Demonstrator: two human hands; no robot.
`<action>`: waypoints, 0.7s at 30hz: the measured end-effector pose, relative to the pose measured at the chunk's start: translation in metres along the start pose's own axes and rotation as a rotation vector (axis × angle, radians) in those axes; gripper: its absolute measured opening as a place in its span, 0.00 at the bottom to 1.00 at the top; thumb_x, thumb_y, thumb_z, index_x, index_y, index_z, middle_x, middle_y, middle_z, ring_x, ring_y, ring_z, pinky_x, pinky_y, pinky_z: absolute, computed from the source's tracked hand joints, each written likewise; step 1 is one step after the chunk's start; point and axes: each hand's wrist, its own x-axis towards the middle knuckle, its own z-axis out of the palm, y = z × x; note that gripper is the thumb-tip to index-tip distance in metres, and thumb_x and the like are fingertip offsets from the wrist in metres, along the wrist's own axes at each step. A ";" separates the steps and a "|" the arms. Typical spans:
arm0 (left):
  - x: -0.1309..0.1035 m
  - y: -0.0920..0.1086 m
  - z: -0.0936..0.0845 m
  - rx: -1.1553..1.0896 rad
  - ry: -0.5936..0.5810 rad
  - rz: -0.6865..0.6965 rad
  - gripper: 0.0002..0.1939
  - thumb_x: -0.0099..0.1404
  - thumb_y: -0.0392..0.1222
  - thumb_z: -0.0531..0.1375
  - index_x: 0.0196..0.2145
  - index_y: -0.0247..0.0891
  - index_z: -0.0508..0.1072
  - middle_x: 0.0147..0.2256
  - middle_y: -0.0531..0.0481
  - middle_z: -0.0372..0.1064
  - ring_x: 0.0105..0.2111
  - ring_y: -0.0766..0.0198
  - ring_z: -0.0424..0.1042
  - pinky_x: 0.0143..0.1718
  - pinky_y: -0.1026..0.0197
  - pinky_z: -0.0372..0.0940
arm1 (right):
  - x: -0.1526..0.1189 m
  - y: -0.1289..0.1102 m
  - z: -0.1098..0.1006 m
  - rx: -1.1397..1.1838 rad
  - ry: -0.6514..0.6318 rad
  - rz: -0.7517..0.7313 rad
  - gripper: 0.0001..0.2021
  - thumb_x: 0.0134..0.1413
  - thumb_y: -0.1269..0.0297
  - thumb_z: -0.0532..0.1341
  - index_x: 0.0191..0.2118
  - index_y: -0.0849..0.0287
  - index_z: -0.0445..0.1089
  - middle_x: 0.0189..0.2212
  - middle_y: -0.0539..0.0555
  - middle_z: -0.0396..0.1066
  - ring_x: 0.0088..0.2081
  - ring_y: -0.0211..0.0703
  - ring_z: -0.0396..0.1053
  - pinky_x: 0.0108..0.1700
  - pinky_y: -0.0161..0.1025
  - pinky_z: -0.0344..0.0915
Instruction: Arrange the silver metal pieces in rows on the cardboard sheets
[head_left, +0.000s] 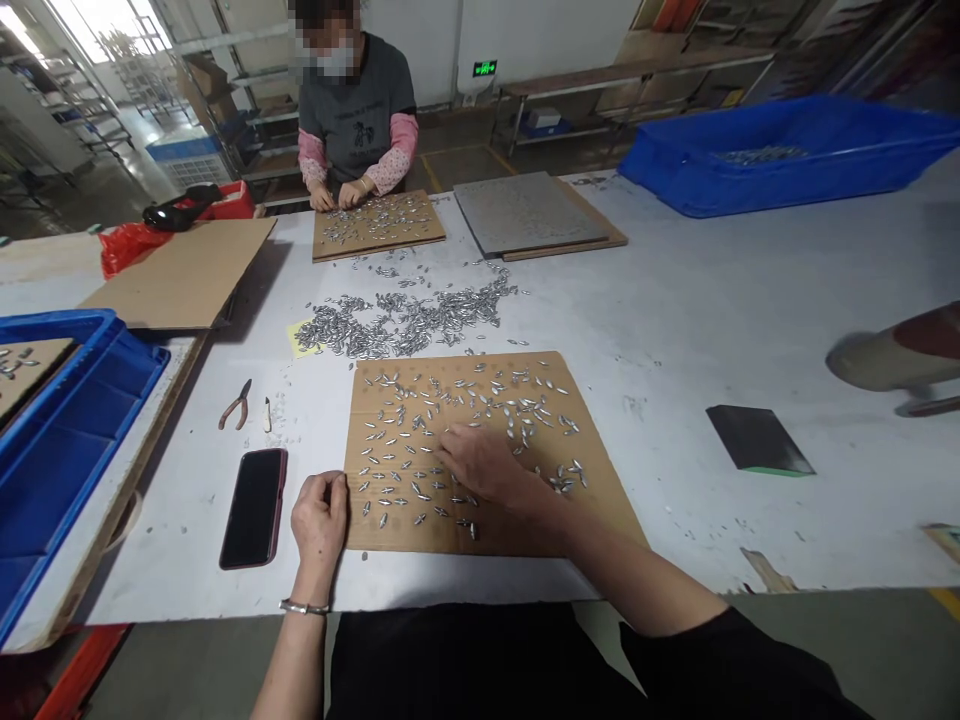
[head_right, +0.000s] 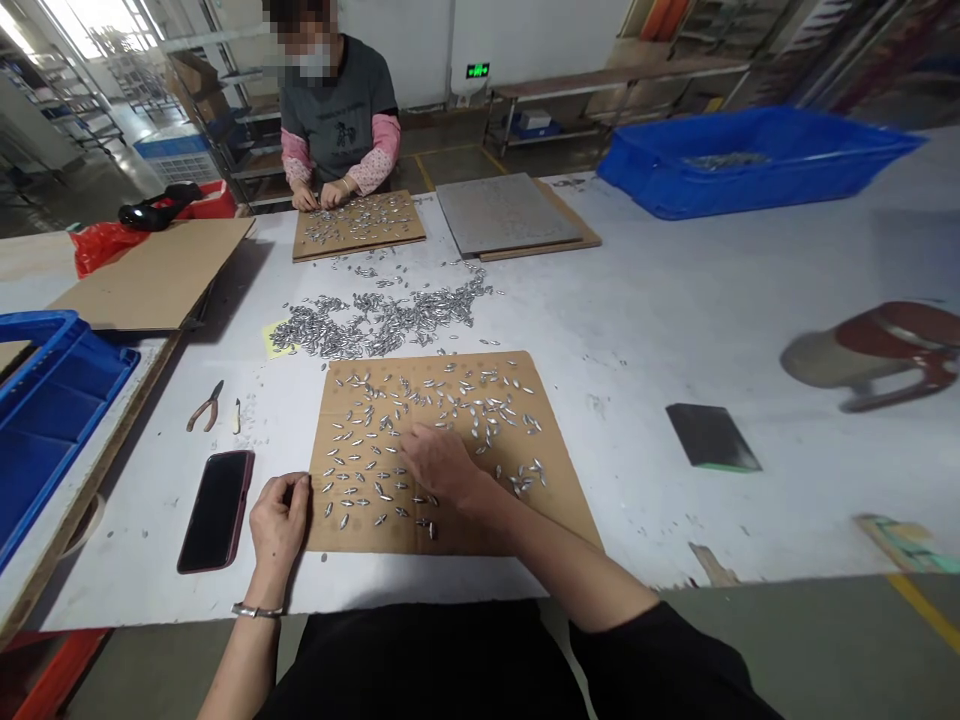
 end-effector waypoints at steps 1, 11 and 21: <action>0.000 0.000 0.000 0.000 -0.002 -0.002 0.13 0.69 0.49 0.56 0.35 0.42 0.77 0.36 0.49 0.77 0.37 0.58 0.76 0.40 0.57 0.67 | 0.000 -0.002 0.002 -0.005 -0.020 0.025 0.13 0.71 0.61 0.53 0.39 0.60 0.73 0.38 0.58 0.73 0.37 0.45 0.69 0.34 0.39 0.52; -0.001 -0.001 0.001 0.003 -0.013 -0.016 0.13 0.70 0.49 0.56 0.35 0.43 0.76 0.36 0.49 0.77 0.38 0.58 0.76 0.41 0.57 0.67 | 0.009 -0.020 0.003 0.014 -0.066 -0.005 0.13 0.69 0.66 0.52 0.38 0.61 0.73 0.37 0.58 0.75 0.35 0.45 0.70 0.32 0.39 0.50; 0.000 -0.002 0.001 -0.001 -0.013 -0.023 0.13 0.69 0.50 0.56 0.35 0.43 0.77 0.36 0.49 0.77 0.36 0.58 0.76 0.39 0.57 0.67 | 0.021 0.003 -0.011 0.068 0.021 0.080 0.14 0.72 0.63 0.52 0.38 0.59 0.73 0.40 0.57 0.76 0.42 0.44 0.70 0.39 0.37 0.55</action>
